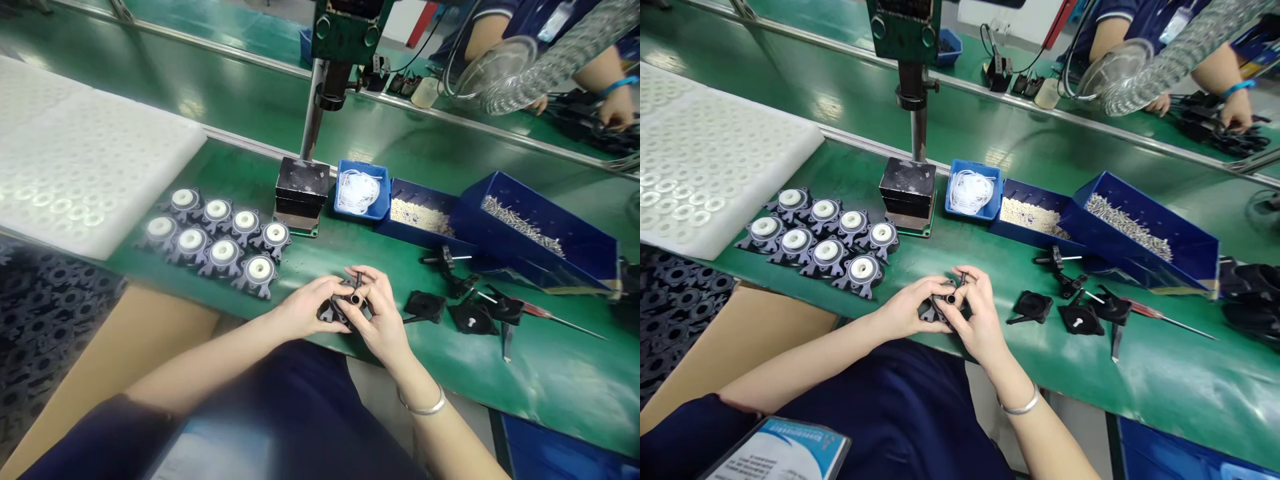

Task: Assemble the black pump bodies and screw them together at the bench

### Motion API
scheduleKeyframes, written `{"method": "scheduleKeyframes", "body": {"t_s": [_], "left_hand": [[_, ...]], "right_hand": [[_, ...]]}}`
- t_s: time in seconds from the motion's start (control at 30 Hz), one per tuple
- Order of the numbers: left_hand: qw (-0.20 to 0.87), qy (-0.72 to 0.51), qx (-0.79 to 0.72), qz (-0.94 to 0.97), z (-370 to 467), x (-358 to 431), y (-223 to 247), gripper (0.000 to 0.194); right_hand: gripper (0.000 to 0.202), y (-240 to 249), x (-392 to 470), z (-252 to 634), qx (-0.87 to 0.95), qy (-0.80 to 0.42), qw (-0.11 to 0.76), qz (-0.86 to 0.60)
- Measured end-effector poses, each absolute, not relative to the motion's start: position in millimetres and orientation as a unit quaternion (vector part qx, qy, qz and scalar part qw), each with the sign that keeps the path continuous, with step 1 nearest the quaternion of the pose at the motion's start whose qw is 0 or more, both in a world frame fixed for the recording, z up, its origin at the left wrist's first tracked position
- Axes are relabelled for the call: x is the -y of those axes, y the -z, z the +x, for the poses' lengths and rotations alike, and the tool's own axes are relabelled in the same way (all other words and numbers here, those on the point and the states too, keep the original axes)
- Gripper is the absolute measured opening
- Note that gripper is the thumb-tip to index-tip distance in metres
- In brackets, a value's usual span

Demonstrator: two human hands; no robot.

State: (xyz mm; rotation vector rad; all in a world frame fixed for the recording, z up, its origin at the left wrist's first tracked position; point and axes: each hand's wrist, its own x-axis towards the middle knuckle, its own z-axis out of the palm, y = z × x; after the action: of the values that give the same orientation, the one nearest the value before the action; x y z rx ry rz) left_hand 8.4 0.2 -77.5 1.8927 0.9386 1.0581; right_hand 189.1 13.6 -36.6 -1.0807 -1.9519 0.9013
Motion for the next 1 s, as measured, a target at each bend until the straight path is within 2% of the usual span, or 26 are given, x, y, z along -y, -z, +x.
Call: {"method": "scheduleKeyframes", "body": {"t_s": [0.17,0.33,0.57,0.7,0.8,0.87,1.0], "left_hand": [[0.390,-0.417,-0.366,0.735,9.2,-1.7,77.5,0.063],[0.372,-0.405,-0.368,0.750,8.1,2.7,74.0,0.065],[0.365,-0.367,-0.353,0.780,8.7,-0.1,64.1,0.061],[0.379,-0.349,-0.341,0.786,17.1,7.5,64.2,0.070],[0.379,-0.380,-0.353,0.766,6.8,8.8,42.4,0.072],[0.360,-0.402,-0.361,0.761,-13.5,-0.3,12.5,0.070],[0.260,-0.463,-0.443,0.723,-68.3,-51.1,-47.6,0.062]], "right_hand": [[0.020,40.4,-13.7,187.6,0.751,-0.371,0.354,-0.416],[0.015,17.2,-22.8,208.0,0.770,-0.394,0.286,-0.412],[0.016,-53.5,-51.4,251.4,0.783,-0.237,0.312,-0.484],[0.019,-67.0,-72.7,244.0,0.813,-0.221,0.293,-0.453],[0.017,-87.7,-90.3,231.6,0.840,-0.203,0.290,-0.411],[0.016,-113.2,-102.3,223.3,0.836,-0.170,0.337,-0.399],[0.015,-177.7,-137.8,198.6,0.759,-0.062,0.547,-0.349]]}}
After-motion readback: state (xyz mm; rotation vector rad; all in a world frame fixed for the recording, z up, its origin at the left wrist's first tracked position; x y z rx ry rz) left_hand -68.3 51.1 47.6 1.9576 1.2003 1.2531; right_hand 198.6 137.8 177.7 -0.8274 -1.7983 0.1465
